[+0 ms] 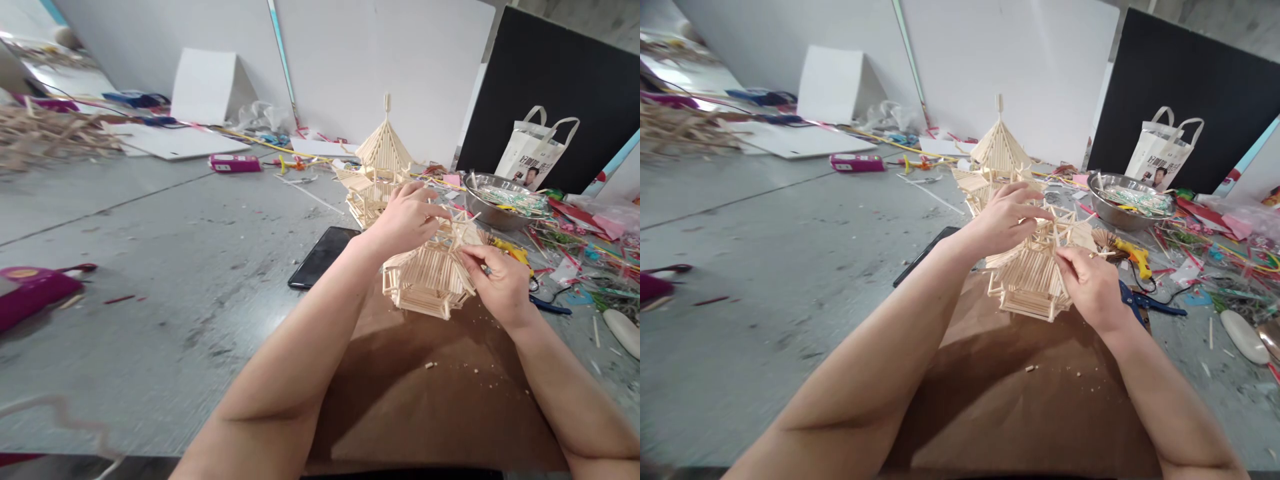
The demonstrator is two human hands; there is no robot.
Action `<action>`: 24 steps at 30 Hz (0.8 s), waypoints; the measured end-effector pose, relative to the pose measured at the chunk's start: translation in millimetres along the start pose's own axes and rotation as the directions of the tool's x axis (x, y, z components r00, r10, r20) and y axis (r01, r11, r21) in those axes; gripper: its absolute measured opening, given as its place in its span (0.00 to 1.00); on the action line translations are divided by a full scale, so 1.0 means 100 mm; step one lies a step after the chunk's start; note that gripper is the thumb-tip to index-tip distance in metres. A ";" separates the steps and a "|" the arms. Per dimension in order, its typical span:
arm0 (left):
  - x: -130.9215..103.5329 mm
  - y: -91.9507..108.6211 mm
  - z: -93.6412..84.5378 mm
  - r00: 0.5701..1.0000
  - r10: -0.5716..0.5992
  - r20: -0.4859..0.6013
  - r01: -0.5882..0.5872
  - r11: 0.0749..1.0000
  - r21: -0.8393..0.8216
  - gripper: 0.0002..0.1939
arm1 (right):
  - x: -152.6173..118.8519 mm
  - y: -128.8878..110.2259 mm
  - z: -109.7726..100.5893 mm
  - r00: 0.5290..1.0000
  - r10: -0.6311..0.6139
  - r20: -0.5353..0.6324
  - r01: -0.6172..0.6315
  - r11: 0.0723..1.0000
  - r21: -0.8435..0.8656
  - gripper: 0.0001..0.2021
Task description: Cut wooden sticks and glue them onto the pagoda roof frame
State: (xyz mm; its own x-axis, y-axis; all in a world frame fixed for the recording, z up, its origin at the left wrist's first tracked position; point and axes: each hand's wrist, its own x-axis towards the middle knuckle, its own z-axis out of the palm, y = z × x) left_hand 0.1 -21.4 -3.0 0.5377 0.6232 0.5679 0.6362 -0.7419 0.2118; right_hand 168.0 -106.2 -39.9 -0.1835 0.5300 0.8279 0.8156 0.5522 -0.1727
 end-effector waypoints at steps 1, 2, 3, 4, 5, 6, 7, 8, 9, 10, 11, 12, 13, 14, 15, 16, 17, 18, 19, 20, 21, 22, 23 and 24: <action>0.00 0.00 0.00 1.000 0.000 0.001 0.000 1.000 0.005 0.18 | 0.00 0.00 0.00 1.000 -0.005 -0.001 0.005 1.000 -0.002 0.06; 0.00 0.00 0.00 1.000 0.000 0.003 0.000 1.000 0.011 0.18 | 0.00 0.00 0.00 1.000 -0.008 0.000 0.008 1.000 -0.004 0.06; 0.00 0.00 0.00 1.000 -0.001 0.004 0.001 1.000 0.015 0.18 | 0.01 0.00 0.00 1.000 -0.009 -0.001 0.009 1.000 -0.007 0.06; 0.00 0.00 0.00 1.000 0.000 0.005 0.000 1.000 0.017 0.18 | 0.01 0.00 0.00 1.000 -0.006 0.000 0.006 1.000 -0.008 0.06; 0.00 0.00 0.00 1.000 0.001 0.004 -0.001 1.000 0.017 0.18 | 0.01 0.00 0.00 1.000 0.000 0.000 0.000 1.000 -0.009 0.06; 0.00 0.00 0.00 1.000 0.003 0.002 -0.003 1.000 0.017 0.18 | 0.01 0.00 0.00 1.000 0.009 0.000 -0.009 1.000 -0.008 0.06; 0.00 0.00 0.00 1.000 0.006 -0.001 -0.006 1.000 0.015 0.18 | 0.01 0.00 0.00 1.000 0.021 0.002 -0.021 1.000 -0.006 0.06; 0.00 0.00 0.00 1.000 0.009 -0.003 -0.009 1.000 0.014 0.18 | 0.01 0.00 0.00 1.000 0.030 0.004 -0.030 1.000 -0.002 0.06; 0.00 0.00 0.00 1.000 0.012 -0.005 -0.012 1.000 0.014 0.18 | 0.01 0.00 0.00 0.999 0.039 0.006 -0.039 0.999 0.003 0.06; 0.00 0.00 0.00 1.000 0.015 -0.007 -0.014 1.000 0.014 0.18 | 0.00 0.00 0.00 0.999 0.048 0.009 -0.048 0.999 0.009 0.06; 0.00 0.00 0.00 1.000 0.016 -0.008 -0.016 1.000 0.016 0.18 | 0.00 0.00 0.00 0.998 0.055 0.011 -0.055 0.998 0.015 0.06; 0.00 0.00 0.00 1.000 0.017 -0.009 -0.017 1.000 0.019 0.18 | 0.00 0.00 0.00 0.998 0.063 0.014 -0.063 0.998 0.021 0.06; -0.01 0.00 0.00 1.000 0.017 -0.009 -0.017 1.000 0.022 0.18 | 0.00 0.00 0.00 0.997 0.071 0.018 -0.071 0.997 0.025 0.06; -0.01 0.00 0.00 1.000 0.016 -0.009 -0.016 1.000 0.025 0.18 | 0.01 0.00 0.00 0.997 0.078 0.020 -0.079 0.996 0.029 0.06; -0.01 0.00 0.00 1.000 0.015 -0.010 -0.015 1.000 0.028 0.18 | 0.01 -0.01 0.00 0.996 0.084 0.021 -0.085 0.996 0.034 0.06; -0.01 0.00 0.01 1.000 0.015 -0.012 -0.015 0.999 0.030 0.18 | 0.01 -0.01 0.00 0.996 0.089 0.021 -0.089 0.995 0.040 0.07; -0.01 0.00 0.01 1.000 0.016 -0.015 -0.015 0.999 0.031 0.18 | 0.01 -0.01 0.00 0.996 0.092 0.020 -0.093 0.995 0.045 0.07; -0.01 -0.01 0.02 1.000 0.017 -0.019 -0.016 0.999 0.033 0.18 | 0.01 -0.01 0.00 0.995 0.095 0.019 -0.096 0.994 0.049 0.07; -0.01 -0.01 0.02 1.000 0.019 -0.024 -0.018 0.999 0.035 0.18 | 0.01 -0.01 0.00 0.995 0.096 0.018 -0.097 0.994 0.053 0.06; -0.01 -0.01 0.02 0.999 0.022 -0.028 -0.020 0.999 0.036 0.18 | 0.01 -0.01 0.00 0.995 0.097 0.016 -0.098 0.994 0.057 0.06; -0.01 -0.01 0.02 0.999 0.025 -0.031 -0.024 0.999 0.037 0.18 | 0.01 -0.01 0.00 0.995 0.097 0.015 -0.098 0.993 0.061 0.06; -0.01 -0.02 0.03 0.999 0.029 -0.033 -0.028 0.999 0.037 0.18 | 0.01 -0.01 0.00 0.995 0.097 0.012 -0.097 0.993 0.064 0.06; -0.01 -0.02 0.03 0.999 0.032 -0.033 -0.031 0.999 0.037 0.18 | 0.01 -0.01 0.00 0.995 0.095 0.010 -0.096 0.993 0.068 0.06; -0.01 -0.02 0.02 0.999 0.035 -0.033 -0.034 0.999 0.037 0.18 | 0.01 -0.01 0.00 0.996 0.094 0.010 -0.094 0.993 0.071 0.06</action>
State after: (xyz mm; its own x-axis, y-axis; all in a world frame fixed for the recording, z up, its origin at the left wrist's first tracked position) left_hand -0.3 -20.0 -5.9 0.5412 0.5884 0.6007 0.6376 -0.7529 0.1631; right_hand 166.5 -106.1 -39.2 -0.1115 0.5860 0.8026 0.7883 0.5440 -0.2877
